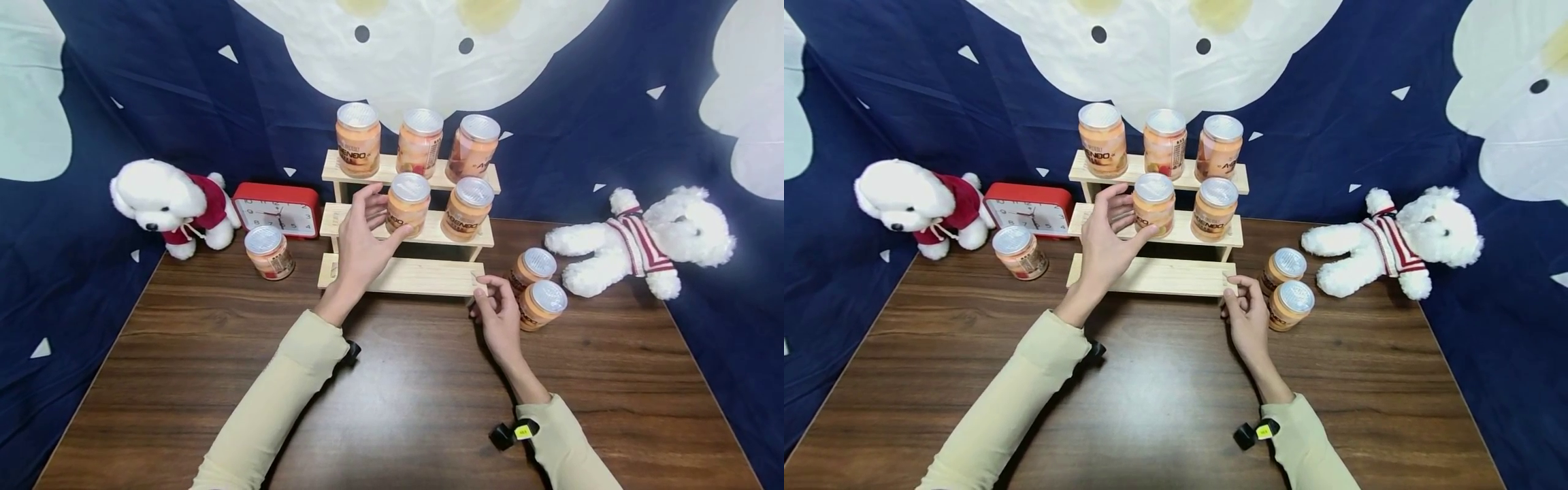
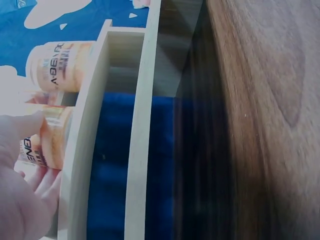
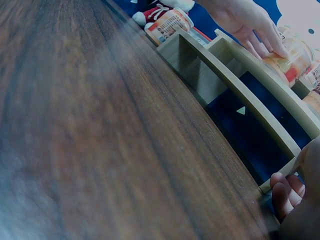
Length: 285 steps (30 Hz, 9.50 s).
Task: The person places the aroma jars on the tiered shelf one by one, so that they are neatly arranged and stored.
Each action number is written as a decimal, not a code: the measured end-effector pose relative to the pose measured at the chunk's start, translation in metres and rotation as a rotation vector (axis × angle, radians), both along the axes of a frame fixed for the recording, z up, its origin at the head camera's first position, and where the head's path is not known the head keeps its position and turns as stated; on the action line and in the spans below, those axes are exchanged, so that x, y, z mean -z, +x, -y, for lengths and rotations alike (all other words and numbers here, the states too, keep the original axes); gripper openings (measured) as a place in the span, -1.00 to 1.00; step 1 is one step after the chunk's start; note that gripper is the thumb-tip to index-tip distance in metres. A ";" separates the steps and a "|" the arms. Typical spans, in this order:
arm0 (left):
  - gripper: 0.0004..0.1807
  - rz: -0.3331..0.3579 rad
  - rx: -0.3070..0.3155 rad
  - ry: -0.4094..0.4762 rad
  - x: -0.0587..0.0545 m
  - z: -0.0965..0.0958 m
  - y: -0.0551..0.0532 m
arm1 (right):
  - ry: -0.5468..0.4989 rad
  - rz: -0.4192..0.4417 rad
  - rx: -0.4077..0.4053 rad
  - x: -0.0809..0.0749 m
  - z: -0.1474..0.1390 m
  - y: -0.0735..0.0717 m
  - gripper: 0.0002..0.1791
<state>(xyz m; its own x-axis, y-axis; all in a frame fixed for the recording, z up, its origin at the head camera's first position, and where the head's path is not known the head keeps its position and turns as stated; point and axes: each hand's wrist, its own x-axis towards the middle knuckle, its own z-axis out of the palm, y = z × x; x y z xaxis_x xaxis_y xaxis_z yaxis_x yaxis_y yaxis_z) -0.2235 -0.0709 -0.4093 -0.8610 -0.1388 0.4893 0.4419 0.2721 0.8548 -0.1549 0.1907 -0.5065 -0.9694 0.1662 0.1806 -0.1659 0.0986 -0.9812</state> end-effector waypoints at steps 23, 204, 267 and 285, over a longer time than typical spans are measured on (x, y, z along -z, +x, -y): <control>-0.32 -0.031 -0.005 0.051 0.008 -0.017 -0.006 | 0.003 -0.008 0.002 -0.001 0.000 0.000 -0.75; -0.48 -0.129 -0.361 0.130 -0.023 0.083 0.043 | 0.002 -0.009 -0.007 0.001 0.000 0.000 -0.76; -0.31 -0.073 -0.146 0.249 -0.010 0.056 0.006 | -0.003 0.001 -0.006 0.002 0.001 -0.001 -0.76; -0.72 -0.036 -0.264 0.151 0.012 0.094 0.049 | -0.007 -0.014 -0.005 0.000 0.001 0.001 -0.76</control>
<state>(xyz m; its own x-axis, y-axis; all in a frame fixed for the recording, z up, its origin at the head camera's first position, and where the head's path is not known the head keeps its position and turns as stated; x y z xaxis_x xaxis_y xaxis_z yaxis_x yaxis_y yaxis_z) -0.1741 -0.1651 -0.4215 -0.7680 -0.4292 0.4754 0.4034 0.2524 0.8795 -0.1539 0.1898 -0.5061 -0.9677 0.1621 0.1932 -0.1803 0.0913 -0.9794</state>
